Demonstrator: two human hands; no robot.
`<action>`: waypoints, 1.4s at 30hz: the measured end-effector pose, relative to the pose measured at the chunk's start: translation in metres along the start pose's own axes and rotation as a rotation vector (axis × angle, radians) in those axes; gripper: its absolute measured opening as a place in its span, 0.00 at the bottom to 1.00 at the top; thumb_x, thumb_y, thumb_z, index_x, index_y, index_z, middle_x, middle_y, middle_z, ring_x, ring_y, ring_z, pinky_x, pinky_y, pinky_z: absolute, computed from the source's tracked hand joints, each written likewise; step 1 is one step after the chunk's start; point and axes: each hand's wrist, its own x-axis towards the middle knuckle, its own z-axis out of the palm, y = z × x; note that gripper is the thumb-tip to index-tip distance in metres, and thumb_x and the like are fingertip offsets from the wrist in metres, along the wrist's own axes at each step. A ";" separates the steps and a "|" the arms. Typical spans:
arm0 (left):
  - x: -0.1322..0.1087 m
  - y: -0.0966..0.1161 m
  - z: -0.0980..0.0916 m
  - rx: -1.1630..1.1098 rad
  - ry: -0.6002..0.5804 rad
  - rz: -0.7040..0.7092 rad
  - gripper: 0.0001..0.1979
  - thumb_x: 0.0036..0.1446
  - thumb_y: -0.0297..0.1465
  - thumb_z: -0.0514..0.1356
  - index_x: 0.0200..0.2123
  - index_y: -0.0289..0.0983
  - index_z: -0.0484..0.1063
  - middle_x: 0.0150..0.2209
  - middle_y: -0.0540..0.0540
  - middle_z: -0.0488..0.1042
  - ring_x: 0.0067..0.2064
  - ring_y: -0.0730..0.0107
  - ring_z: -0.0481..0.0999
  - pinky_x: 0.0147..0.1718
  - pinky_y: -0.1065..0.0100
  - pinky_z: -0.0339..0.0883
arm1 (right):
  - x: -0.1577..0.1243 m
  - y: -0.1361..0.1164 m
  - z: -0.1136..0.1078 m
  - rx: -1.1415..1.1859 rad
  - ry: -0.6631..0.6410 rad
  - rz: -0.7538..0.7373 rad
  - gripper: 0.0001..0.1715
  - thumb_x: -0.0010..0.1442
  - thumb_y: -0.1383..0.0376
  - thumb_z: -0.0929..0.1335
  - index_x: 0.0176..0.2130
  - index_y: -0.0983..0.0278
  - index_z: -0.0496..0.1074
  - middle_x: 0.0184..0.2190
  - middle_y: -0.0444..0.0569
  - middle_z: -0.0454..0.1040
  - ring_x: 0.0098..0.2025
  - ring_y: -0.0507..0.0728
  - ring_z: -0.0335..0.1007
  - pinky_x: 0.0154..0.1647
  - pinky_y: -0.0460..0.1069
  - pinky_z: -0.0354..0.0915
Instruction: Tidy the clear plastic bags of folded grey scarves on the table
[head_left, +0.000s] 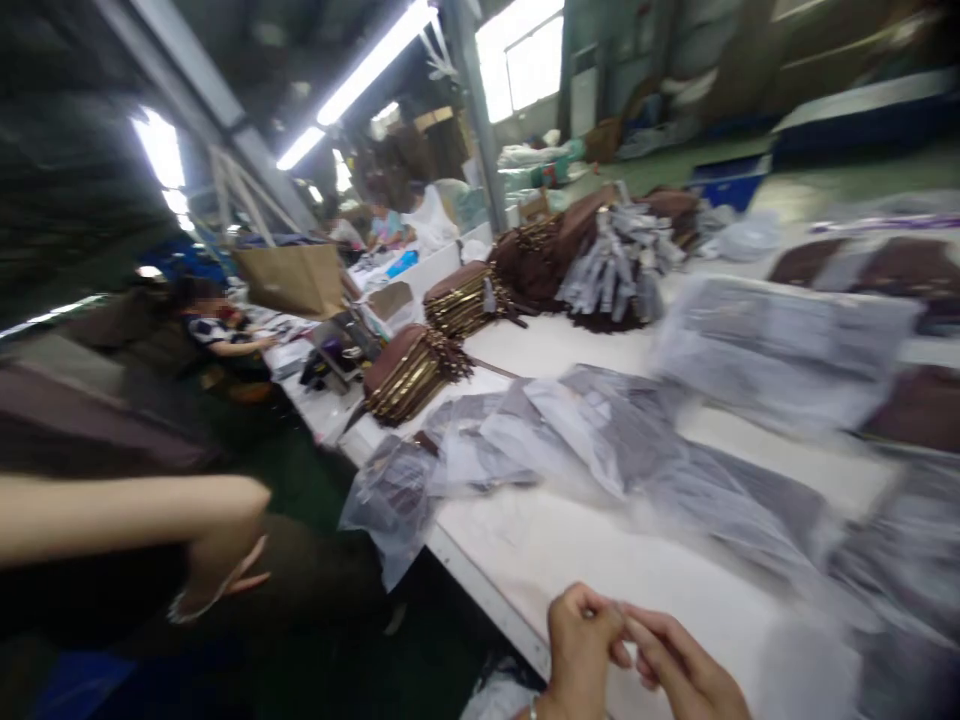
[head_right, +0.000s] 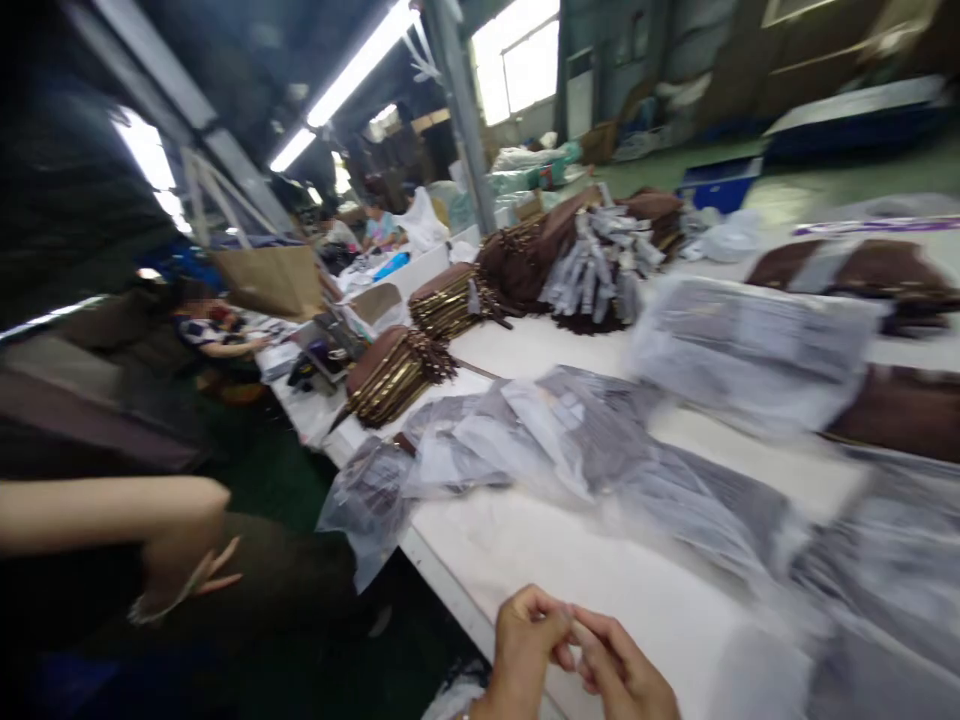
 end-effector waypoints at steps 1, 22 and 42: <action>-0.001 -0.003 -0.001 0.014 -0.011 -0.035 0.20 0.40 0.45 0.67 0.23 0.36 0.65 0.14 0.51 0.66 0.16 0.76 0.63 0.18 0.73 0.55 | -0.004 -0.006 0.000 0.024 0.006 -0.013 0.23 0.55 0.45 0.67 0.40 0.57 0.77 0.27 0.46 0.75 0.27 0.57 0.68 0.30 0.51 0.68; 0.102 0.014 0.020 0.461 -0.667 -0.262 0.19 0.51 0.42 0.56 0.35 0.31 0.73 0.25 0.46 0.73 0.22 0.73 0.70 0.27 0.71 0.63 | 0.059 0.031 -0.020 0.478 0.308 0.150 0.21 0.54 0.54 0.70 0.45 0.62 0.71 0.29 0.44 0.73 0.29 0.53 0.67 0.34 0.49 0.64; 0.190 -0.045 0.067 1.613 -0.385 0.702 0.24 0.56 0.31 0.64 0.55 0.33 0.63 0.41 0.40 0.73 0.42 0.56 0.75 0.40 0.61 0.69 | 0.137 0.080 -0.034 -0.025 0.424 0.226 0.25 0.58 0.44 0.60 0.44 0.60 0.63 0.21 0.38 0.63 0.24 0.55 0.60 0.27 0.50 0.57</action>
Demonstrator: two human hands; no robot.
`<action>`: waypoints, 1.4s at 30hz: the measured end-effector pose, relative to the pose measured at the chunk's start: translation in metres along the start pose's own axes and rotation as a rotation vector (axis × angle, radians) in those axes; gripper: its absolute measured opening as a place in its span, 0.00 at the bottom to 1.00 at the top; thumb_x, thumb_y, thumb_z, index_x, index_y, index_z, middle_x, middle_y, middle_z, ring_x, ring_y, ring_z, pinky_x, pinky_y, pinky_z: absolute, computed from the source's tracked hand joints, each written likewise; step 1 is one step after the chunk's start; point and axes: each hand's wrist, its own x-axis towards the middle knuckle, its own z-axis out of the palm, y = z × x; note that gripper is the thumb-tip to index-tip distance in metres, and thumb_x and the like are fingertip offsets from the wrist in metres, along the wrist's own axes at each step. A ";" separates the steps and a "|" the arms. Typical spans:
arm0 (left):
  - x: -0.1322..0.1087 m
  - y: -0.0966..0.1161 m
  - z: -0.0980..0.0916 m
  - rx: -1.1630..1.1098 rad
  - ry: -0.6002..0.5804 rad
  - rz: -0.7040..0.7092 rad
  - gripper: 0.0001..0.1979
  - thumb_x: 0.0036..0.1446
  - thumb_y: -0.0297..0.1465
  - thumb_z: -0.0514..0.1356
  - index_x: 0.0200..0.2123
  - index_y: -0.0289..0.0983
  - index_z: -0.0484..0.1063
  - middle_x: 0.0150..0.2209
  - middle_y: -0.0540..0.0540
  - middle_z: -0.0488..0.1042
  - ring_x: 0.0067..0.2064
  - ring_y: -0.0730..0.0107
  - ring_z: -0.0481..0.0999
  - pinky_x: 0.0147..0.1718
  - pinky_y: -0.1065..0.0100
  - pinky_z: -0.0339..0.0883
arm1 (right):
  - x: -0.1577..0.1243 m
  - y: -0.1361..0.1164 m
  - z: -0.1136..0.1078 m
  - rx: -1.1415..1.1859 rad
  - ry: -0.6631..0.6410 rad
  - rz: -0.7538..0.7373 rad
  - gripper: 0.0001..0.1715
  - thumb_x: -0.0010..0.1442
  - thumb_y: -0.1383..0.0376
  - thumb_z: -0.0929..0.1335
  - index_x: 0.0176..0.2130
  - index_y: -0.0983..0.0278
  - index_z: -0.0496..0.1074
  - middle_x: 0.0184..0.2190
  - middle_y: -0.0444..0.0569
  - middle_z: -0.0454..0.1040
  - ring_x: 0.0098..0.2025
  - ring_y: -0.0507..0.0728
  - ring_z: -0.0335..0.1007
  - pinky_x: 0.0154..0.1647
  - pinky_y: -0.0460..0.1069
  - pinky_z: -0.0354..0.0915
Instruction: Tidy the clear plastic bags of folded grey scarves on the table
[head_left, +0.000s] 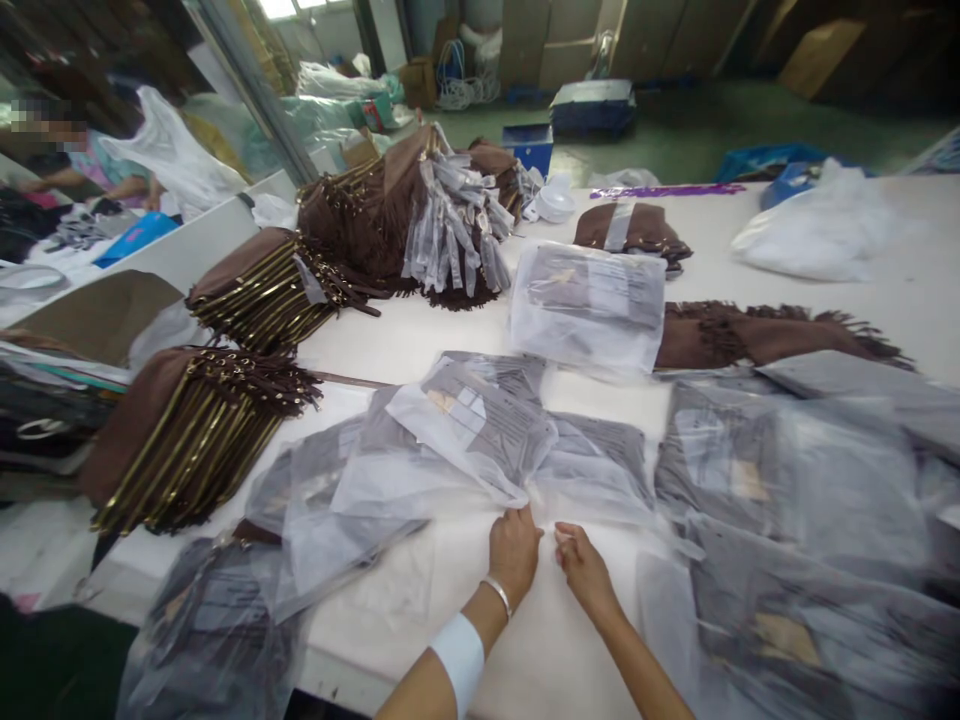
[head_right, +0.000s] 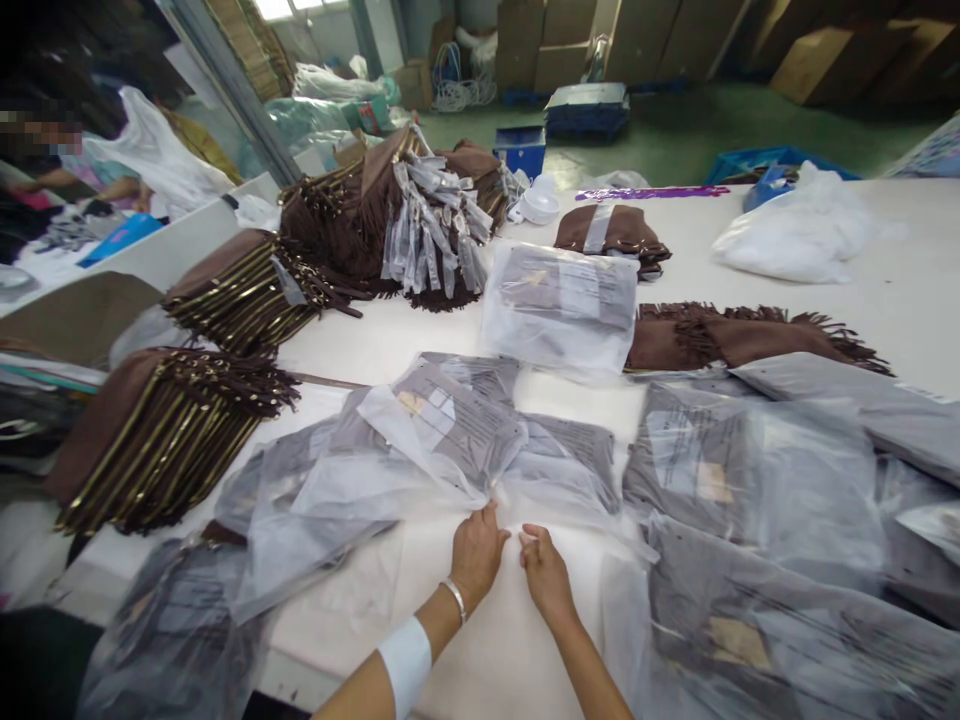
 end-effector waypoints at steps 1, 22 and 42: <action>0.002 0.000 0.003 0.013 0.003 0.002 0.23 0.57 0.31 0.63 0.54 0.34 0.63 0.40 0.41 0.73 0.41 0.57 0.75 0.39 0.62 0.69 | 0.002 0.000 0.002 -0.020 0.009 -0.013 0.25 0.58 0.45 0.61 0.45 0.60 0.63 0.19 0.38 0.62 0.24 0.56 0.61 0.28 0.50 0.58; -0.007 -0.003 -0.049 -0.018 0.093 0.241 0.10 0.66 0.27 0.47 0.41 0.39 0.67 0.38 0.47 0.73 0.37 0.67 0.74 0.35 0.69 0.65 | -0.023 -0.062 -0.028 0.115 -0.318 -0.146 0.18 0.63 0.49 0.61 0.31 0.60 0.61 0.19 0.36 0.54 0.19 0.49 0.48 0.20 0.46 0.49; 0.010 -0.014 -0.069 0.105 -0.088 0.424 0.08 0.63 0.26 0.51 0.36 0.38 0.70 0.34 0.46 0.74 0.34 0.64 0.74 0.32 0.66 0.63 | -0.009 -0.045 -0.026 -0.580 -0.107 -0.316 0.19 0.69 0.55 0.53 0.34 0.59 0.63 0.29 0.48 0.74 0.33 0.60 0.71 0.31 0.50 0.55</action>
